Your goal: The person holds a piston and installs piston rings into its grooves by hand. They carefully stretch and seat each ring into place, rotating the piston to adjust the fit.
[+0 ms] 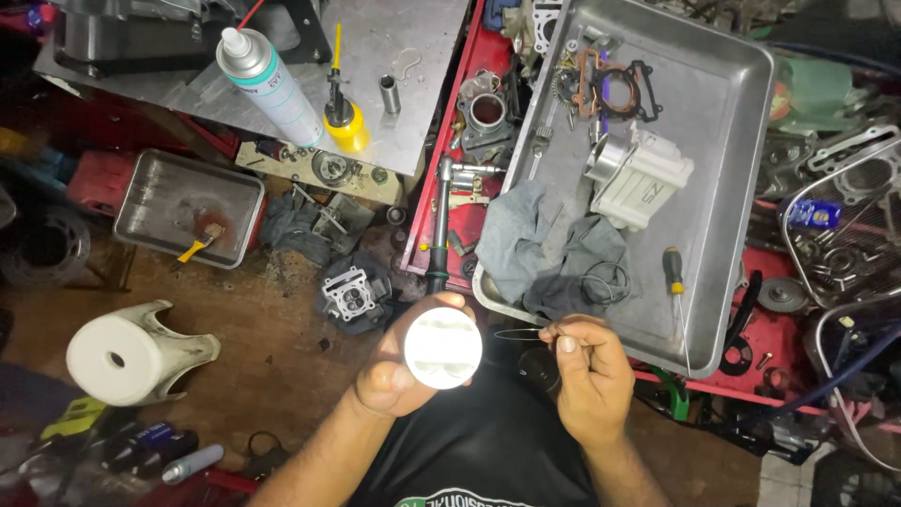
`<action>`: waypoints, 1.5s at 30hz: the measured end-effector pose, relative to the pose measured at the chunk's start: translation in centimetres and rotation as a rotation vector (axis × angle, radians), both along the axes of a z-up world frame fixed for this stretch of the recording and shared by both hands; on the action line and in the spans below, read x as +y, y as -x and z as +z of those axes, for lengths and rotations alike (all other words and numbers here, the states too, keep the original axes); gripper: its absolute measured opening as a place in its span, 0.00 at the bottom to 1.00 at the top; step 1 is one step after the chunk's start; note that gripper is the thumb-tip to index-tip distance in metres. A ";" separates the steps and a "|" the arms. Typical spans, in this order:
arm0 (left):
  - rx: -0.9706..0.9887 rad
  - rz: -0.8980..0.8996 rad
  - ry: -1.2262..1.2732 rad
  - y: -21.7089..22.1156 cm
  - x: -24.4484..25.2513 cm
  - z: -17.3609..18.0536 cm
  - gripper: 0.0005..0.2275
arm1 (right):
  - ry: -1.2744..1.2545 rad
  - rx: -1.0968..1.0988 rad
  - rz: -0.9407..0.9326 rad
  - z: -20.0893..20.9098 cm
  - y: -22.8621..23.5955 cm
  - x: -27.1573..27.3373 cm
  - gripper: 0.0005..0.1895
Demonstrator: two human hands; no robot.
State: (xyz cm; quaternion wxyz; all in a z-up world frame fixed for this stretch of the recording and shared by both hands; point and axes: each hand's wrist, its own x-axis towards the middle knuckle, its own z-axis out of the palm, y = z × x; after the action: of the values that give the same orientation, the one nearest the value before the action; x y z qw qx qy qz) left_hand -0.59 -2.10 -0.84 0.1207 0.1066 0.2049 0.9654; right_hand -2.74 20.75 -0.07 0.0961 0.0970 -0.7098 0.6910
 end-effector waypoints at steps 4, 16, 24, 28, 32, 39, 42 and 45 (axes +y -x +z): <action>-0.012 -0.016 -0.012 -0.4 0.1 -0.9 0.38 | 0.079 -0.052 -0.015 -1.3 -0.5 0.7 0.04; 0.084 0.128 0.424 -0.7 0.1 -0.2 0.38 | 0.128 -0.224 -0.066 -0.9 -1.0 1.1 0.05; 0.558 0.536 1.349 -0.3 0.5 3.3 0.27 | 0.264 -0.373 0.028 0.2 -1.5 0.1 0.08; 0.628 0.546 1.385 -0.2 1.1 2.5 0.25 | 0.205 -0.375 0.105 0.5 -2.4 -0.5 0.13; 0.700 0.586 1.602 -0.1 1.5 2.0 0.23 | 0.189 -0.254 0.226 0.7 -2.6 -0.8 0.15; 0.858 0.604 1.726 0.4 1.3 3.8 0.21 | 0.313 -0.275 0.331 0.1 -2.0 -0.4 0.21; 0.820 0.575 1.755 0.4 1.3 3.8 0.23 | 0.355 -0.306 0.370 0.7 -1.5 -0.7 0.22; 0.763 0.549 1.780 0.7 1.7 4.3 0.21 | 0.426 -0.337 0.359 0.5 -1.5 -1.1 0.23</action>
State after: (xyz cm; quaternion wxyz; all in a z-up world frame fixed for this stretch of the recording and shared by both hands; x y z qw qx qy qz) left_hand -1.26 -0.43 3.41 -0.1438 0.2290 0.8941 0.3570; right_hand -1.22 19.62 0.46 -0.1278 0.0826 -0.5267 0.8363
